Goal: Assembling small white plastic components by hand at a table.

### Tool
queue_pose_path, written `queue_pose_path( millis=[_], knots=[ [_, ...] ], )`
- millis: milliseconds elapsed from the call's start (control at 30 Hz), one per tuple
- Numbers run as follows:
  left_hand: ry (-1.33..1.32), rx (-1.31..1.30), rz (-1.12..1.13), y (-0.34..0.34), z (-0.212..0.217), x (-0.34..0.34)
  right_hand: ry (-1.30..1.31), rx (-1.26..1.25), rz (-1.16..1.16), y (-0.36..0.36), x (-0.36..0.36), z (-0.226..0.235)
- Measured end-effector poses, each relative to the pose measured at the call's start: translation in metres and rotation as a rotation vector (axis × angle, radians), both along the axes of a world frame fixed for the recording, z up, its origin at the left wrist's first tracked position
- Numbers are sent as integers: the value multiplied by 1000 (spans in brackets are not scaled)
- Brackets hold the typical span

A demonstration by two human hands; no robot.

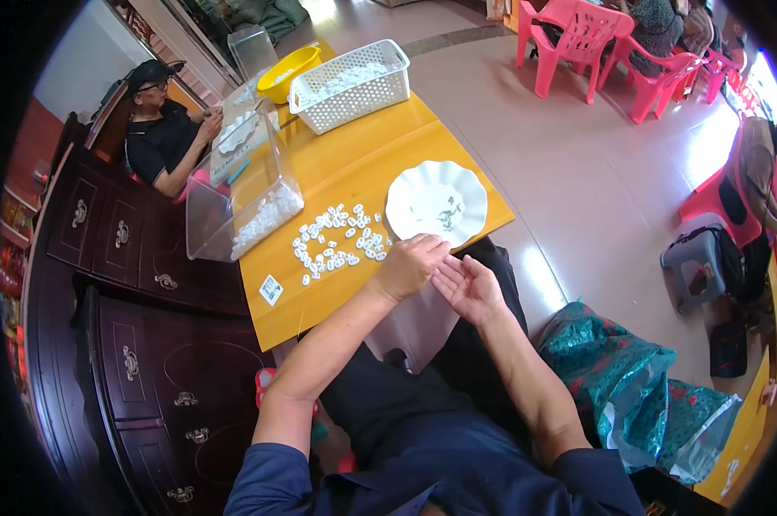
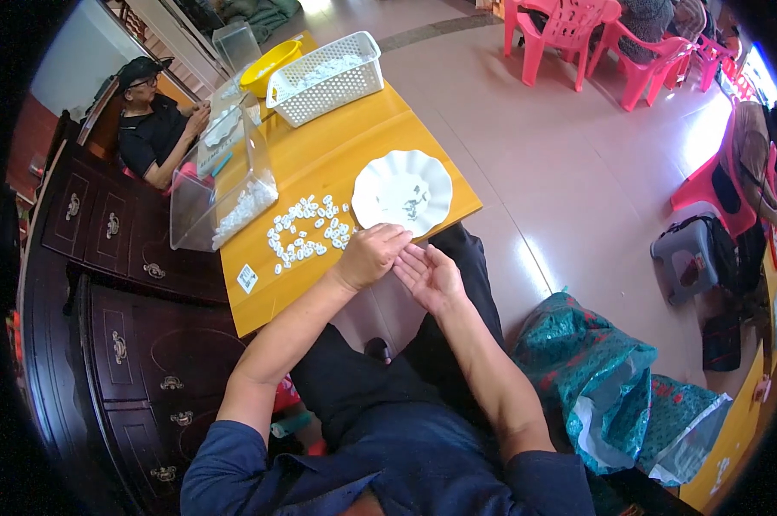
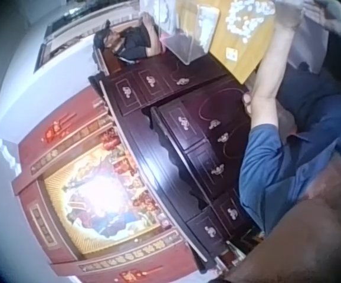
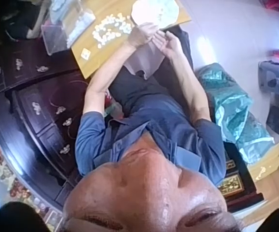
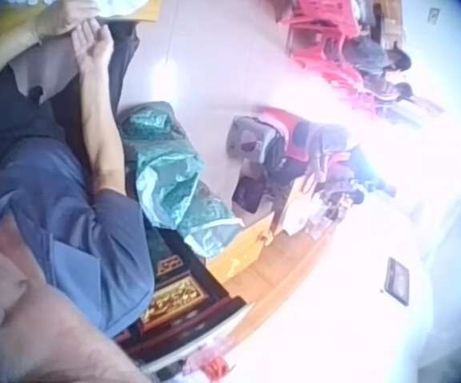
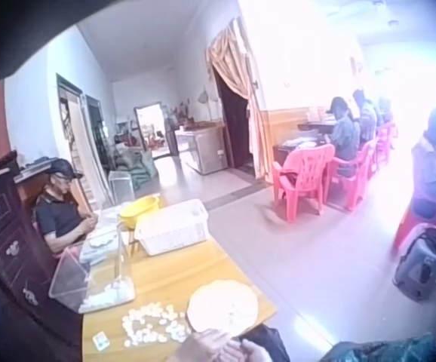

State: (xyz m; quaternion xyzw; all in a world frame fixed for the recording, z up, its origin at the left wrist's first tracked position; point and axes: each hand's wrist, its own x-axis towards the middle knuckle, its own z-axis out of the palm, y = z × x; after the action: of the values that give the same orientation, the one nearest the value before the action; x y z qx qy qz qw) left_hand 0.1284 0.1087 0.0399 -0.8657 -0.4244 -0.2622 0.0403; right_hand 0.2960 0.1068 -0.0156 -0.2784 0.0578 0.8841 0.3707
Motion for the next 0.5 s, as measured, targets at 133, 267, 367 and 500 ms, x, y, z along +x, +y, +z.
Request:
queue_pose_path(
  millis=[133,267,367,500],
  knots=[
    [-49,4,-58,-2,5,0,10,-37,-54,1,-8,10],
    [-36,21,-100,-12,7,13,-18,-24,-88,5,-13,-2],
    [-36,-18,-140,-25,-3,22,169,35,-89,6,-15,-6],
    [-53,68,-105,-29,-2,26,187,54,-45,1,-16,1]
  ],
)
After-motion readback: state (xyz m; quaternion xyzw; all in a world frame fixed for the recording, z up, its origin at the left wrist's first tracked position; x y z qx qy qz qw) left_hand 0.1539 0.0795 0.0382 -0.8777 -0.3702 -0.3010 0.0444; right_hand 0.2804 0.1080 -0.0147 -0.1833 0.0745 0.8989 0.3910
